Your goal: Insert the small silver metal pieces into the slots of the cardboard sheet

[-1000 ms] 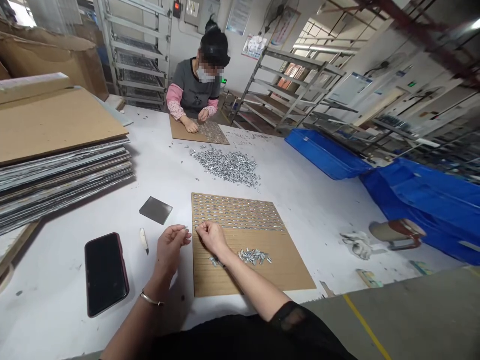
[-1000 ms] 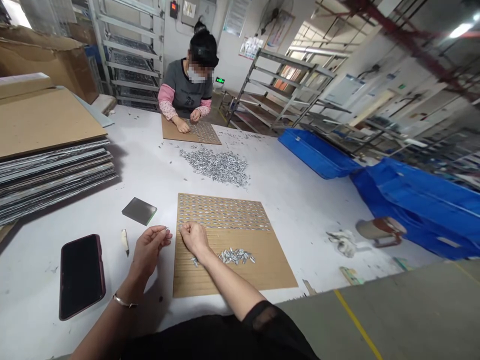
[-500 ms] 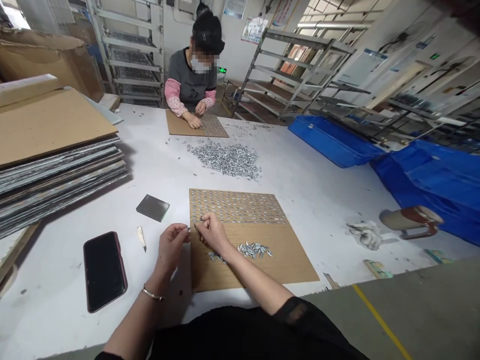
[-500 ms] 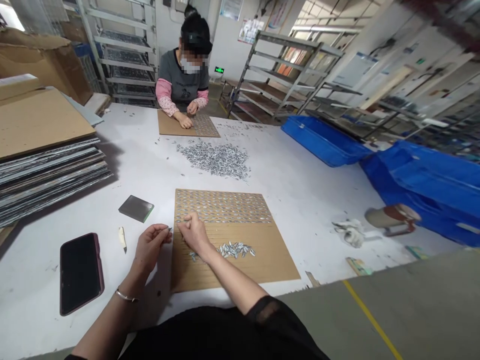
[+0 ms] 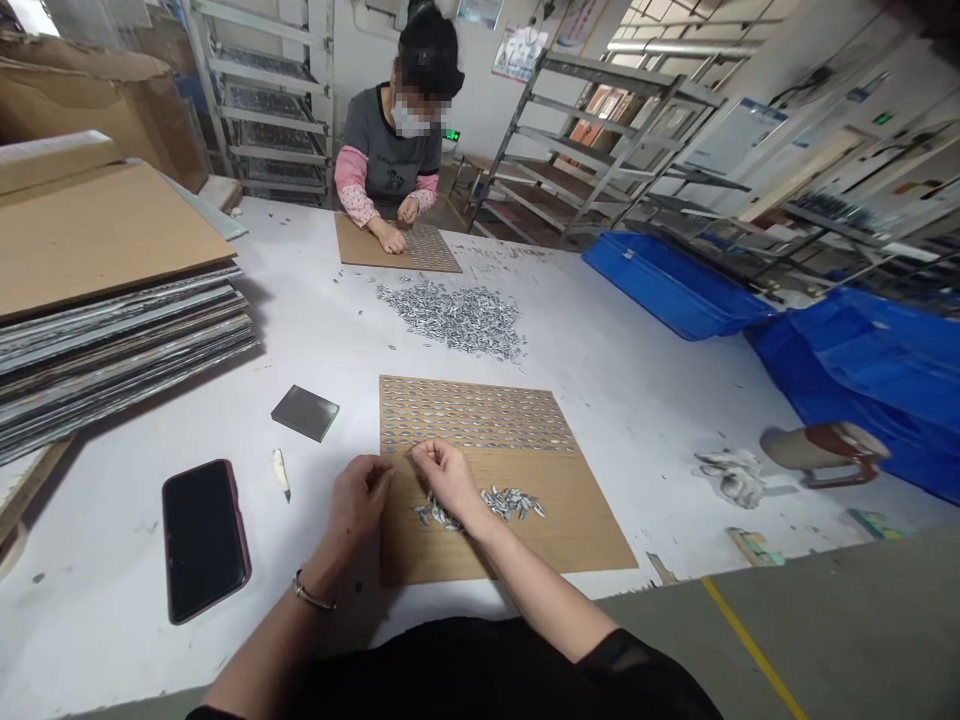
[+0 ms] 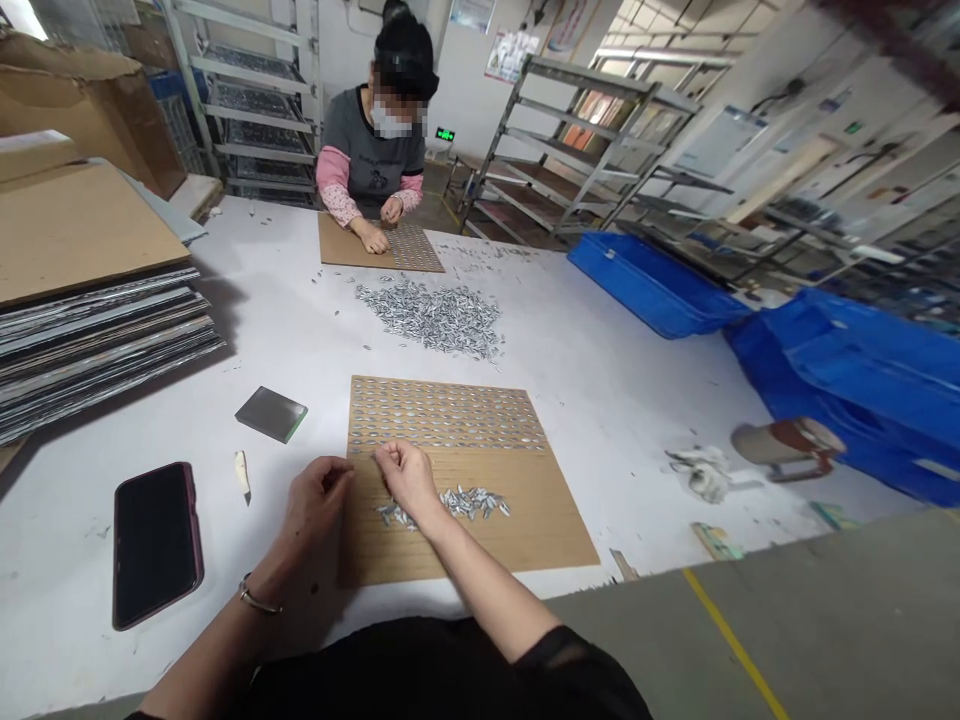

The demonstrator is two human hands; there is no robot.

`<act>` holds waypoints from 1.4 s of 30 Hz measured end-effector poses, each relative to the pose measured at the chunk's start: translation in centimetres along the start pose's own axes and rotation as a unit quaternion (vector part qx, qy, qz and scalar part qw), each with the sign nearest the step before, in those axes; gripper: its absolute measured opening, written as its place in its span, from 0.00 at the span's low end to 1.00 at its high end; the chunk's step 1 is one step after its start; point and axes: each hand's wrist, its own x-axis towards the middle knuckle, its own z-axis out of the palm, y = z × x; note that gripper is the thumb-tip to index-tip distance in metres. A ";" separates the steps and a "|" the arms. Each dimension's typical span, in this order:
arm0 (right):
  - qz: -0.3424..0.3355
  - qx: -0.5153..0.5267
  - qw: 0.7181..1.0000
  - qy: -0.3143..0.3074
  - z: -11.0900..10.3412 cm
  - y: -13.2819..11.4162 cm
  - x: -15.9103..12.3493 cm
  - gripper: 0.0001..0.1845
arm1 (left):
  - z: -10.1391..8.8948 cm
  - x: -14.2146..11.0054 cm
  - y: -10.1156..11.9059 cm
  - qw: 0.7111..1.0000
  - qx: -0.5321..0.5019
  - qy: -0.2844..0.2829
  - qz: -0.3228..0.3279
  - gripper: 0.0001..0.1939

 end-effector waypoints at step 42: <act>-0.118 -0.172 0.977 0.046 -2.5 -0.1 0.5 0.12 | 1.6 -0.3 -0.5 0.923 0.287 -0.126 0.223 0.05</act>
